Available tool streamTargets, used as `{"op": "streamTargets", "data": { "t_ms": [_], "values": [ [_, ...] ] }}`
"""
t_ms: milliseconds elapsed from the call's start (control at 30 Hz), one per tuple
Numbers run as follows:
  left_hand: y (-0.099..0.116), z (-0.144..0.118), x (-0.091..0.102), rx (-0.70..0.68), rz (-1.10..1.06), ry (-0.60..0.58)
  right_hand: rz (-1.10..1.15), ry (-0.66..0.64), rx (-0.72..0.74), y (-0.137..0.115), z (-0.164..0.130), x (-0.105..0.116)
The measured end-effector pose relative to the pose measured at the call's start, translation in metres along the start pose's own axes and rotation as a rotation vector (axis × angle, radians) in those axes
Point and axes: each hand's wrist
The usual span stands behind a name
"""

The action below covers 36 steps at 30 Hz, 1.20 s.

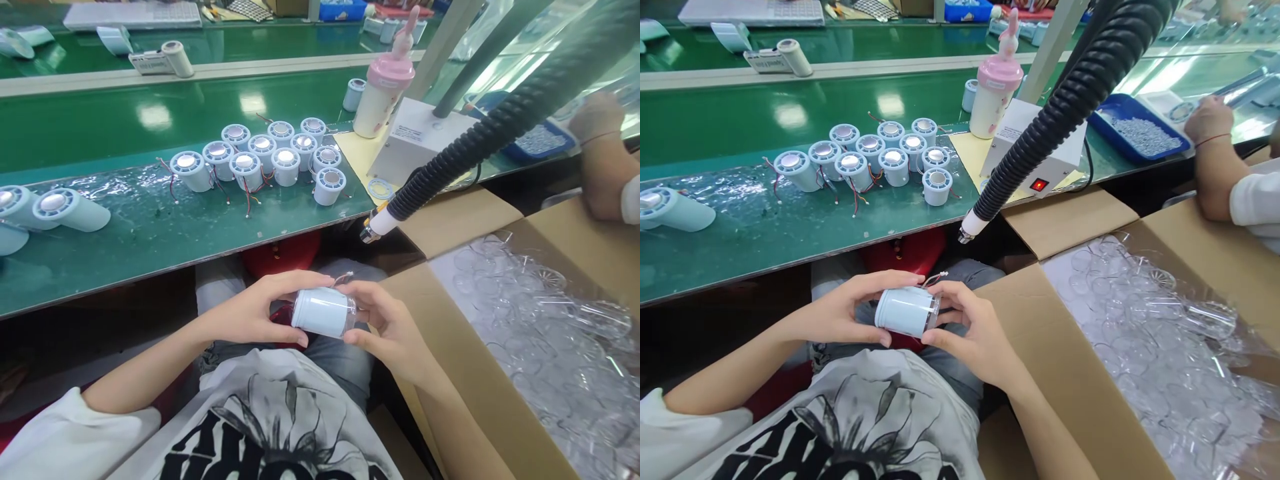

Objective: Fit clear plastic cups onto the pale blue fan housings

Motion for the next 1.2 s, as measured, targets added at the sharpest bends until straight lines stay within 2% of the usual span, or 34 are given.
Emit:
{"op": "streamTargets", "data": {
  "t_ms": [133,333,500,867,1033,1200],
  "values": [
    [-0.002,0.0,0.0,-0.071,0.018,0.005,0.112,0.004,-0.119,-0.003,0.003,-0.003],
    [-0.003,-0.001,0.001,-0.088,0.059,-0.005,0.209,0.047,-0.258,-0.004,0.008,-0.008],
    [-0.002,0.0,0.003,-0.103,0.097,-0.01,0.319,0.039,-0.37,0.004,0.01,-0.012],
    [-0.002,0.0,0.002,-0.125,0.031,-0.016,0.455,-0.041,-0.544,0.008,0.014,-0.02],
    [-0.005,0.0,0.001,-0.128,-0.015,-0.006,0.562,-0.136,-0.697,0.007,0.014,-0.021],
    [-0.007,0.0,-0.002,-0.097,-0.049,0.017,0.612,-0.151,-0.851,0.005,0.017,-0.02]
  ]
}}
Point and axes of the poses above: each hand's wrist, its own z-axis towards the middle knuckle, its own x-axis out of the back of the hand, y = z × x, and after that the axes turned 8 degrees about y, right-handed
